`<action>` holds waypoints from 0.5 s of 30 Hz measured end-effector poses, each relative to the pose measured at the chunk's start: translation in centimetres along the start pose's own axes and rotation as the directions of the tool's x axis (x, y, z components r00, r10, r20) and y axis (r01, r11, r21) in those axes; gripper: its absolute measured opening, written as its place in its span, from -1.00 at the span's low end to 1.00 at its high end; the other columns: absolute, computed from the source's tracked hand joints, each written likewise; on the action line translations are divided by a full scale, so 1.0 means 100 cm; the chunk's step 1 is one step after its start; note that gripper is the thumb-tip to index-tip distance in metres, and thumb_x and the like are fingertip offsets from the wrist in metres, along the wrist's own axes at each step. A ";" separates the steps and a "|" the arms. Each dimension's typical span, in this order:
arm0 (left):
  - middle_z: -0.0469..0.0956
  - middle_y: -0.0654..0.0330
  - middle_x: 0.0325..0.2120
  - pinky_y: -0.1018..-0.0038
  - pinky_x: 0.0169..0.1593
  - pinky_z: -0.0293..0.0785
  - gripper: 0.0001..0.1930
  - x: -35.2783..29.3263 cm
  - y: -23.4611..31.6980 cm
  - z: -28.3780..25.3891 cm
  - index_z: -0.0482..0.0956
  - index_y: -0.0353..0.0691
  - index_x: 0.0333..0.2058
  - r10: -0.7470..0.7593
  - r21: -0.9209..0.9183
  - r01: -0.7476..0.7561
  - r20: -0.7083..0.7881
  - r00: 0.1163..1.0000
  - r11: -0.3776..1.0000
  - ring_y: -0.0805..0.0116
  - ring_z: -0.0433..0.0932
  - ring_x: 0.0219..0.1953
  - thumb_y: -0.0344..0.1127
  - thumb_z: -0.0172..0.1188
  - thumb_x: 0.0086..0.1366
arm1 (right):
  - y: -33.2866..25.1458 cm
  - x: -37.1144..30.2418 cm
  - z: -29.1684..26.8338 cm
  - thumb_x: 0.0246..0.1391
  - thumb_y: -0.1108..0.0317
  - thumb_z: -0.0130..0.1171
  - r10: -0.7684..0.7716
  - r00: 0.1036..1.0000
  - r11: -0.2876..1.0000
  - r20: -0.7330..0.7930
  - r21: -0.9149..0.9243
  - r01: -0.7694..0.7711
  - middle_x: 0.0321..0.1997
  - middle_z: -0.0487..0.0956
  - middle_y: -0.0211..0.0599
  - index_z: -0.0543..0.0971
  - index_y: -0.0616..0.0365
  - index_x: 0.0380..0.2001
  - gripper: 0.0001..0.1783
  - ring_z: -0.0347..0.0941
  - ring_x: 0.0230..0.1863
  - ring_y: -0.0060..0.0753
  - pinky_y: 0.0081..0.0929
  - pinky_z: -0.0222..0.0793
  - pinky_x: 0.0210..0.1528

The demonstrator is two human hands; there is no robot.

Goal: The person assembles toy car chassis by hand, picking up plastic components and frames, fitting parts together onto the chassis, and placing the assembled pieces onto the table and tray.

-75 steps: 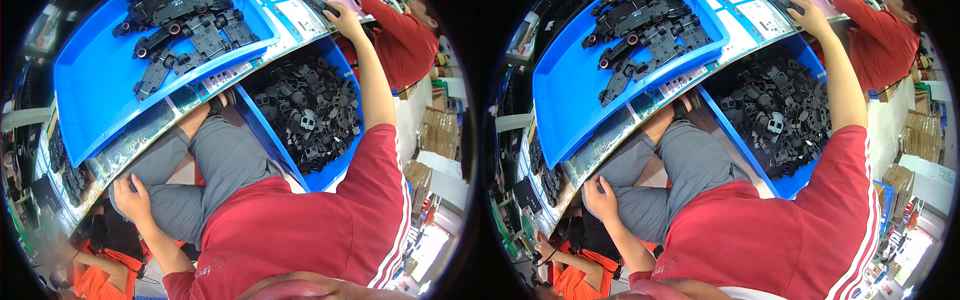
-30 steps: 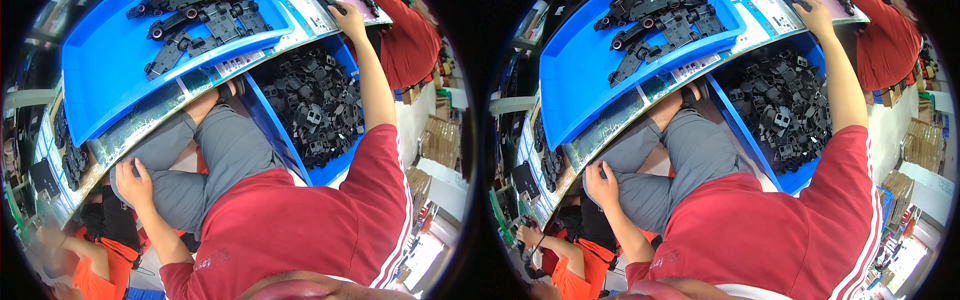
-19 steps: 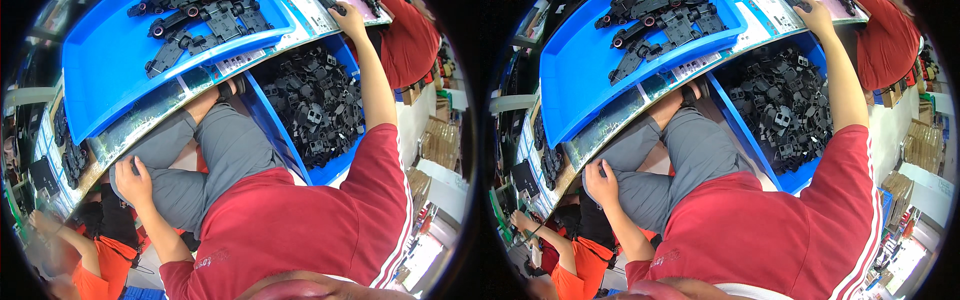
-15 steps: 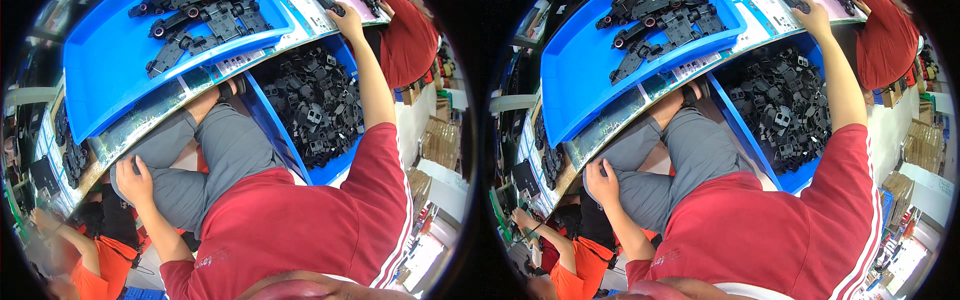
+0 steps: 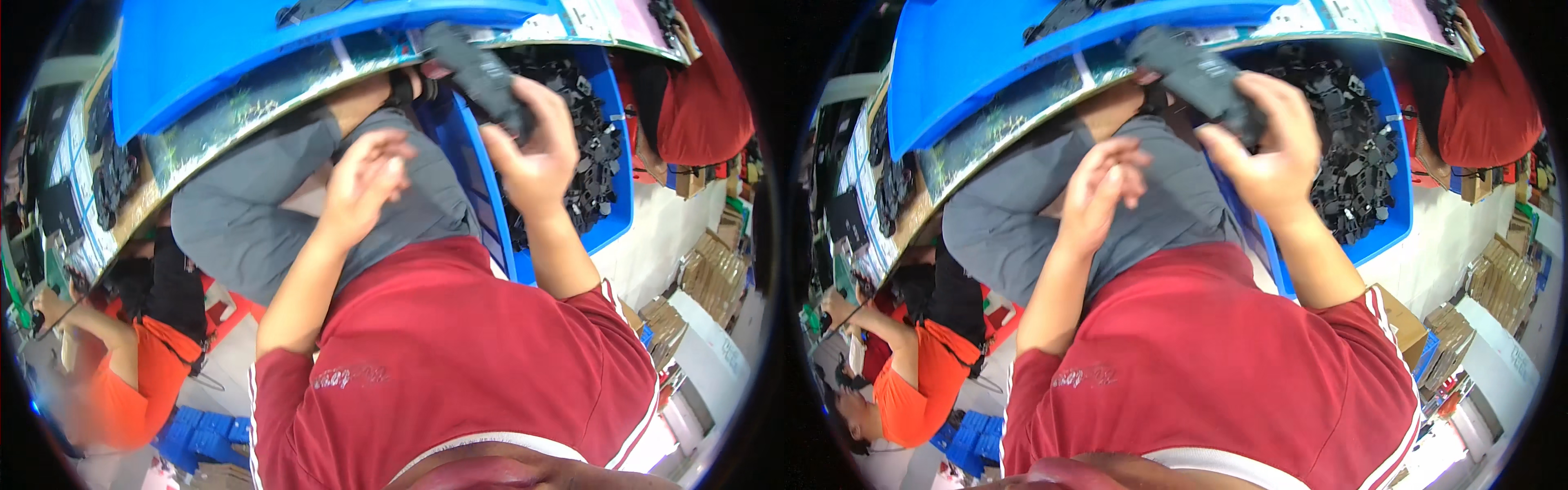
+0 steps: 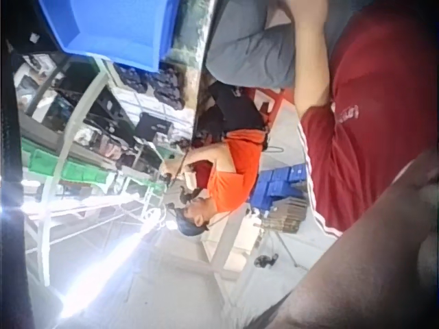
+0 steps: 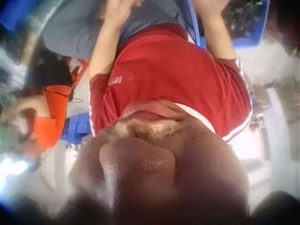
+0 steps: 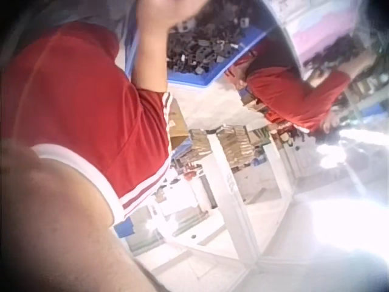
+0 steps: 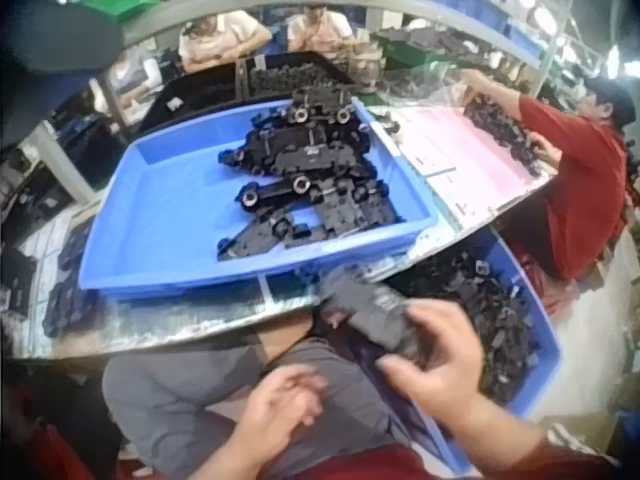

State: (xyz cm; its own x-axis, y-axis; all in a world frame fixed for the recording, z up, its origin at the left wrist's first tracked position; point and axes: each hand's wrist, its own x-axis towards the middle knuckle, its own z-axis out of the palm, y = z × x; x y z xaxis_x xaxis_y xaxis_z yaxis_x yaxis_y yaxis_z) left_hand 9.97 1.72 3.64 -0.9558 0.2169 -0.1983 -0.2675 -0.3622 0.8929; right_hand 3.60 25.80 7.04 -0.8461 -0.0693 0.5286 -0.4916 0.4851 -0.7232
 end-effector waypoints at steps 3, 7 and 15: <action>0.57 0.26 -0.09 0.53 -0.07 0.47 -0.64 0.010 -0.007 0.029 0.49 -0.33 0.08 0.192 -0.144 -0.207 -0.109 0.975 0.968 0.52 0.52 -0.13 -0.18 0.12 0.48 | -0.036 -0.020 0.035 -0.23 0.33 0.60 -0.162 0.964 0.987 0.210 0.040 0.157 0.05 0.57 -0.04 0.60 0.26 0.03 -0.32 0.54 0.04 -0.12 -0.29 0.53 0.07; 0.54 0.13 0.02 0.29 0.16 0.51 -0.64 -0.008 0.001 0.004 0.42 -0.34 0.12 0.042 -0.225 -0.093 -0.219 0.975 0.970 0.32 0.56 0.06 -0.29 0.07 0.44 | -0.050 -0.018 0.057 -0.27 0.28 0.61 -0.257 0.902 0.965 0.348 0.136 0.222 0.16 0.49 -0.04 0.50 0.21 0.18 -0.14 0.49 0.09 0.04 -0.17 0.49 0.13; 0.62 0.09 -0.12 0.20 -0.08 0.70 -0.69 -0.059 0.016 -0.049 0.47 -0.34 0.03 -0.003 -0.337 -0.123 -0.350 0.937 0.933 0.29 0.67 -0.14 -0.26 0.11 0.44 | -0.064 0.000 0.073 -0.17 0.25 0.58 -0.428 0.821 0.902 0.379 0.239 0.359 -0.17 0.61 -0.08 0.36 0.16 -0.71 -0.49 0.54 -0.20 -0.07 -0.32 0.48 -0.20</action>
State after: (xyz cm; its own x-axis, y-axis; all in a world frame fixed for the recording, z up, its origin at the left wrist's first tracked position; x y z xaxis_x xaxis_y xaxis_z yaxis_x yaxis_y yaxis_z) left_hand 14.63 -4.55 4.26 -0.9374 -0.1130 -0.3295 -0.1728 -0.6705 0.7215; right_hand 5.19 16.33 8.42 -0.5623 -0.5949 0.5744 -0.7968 0.2040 -0.5688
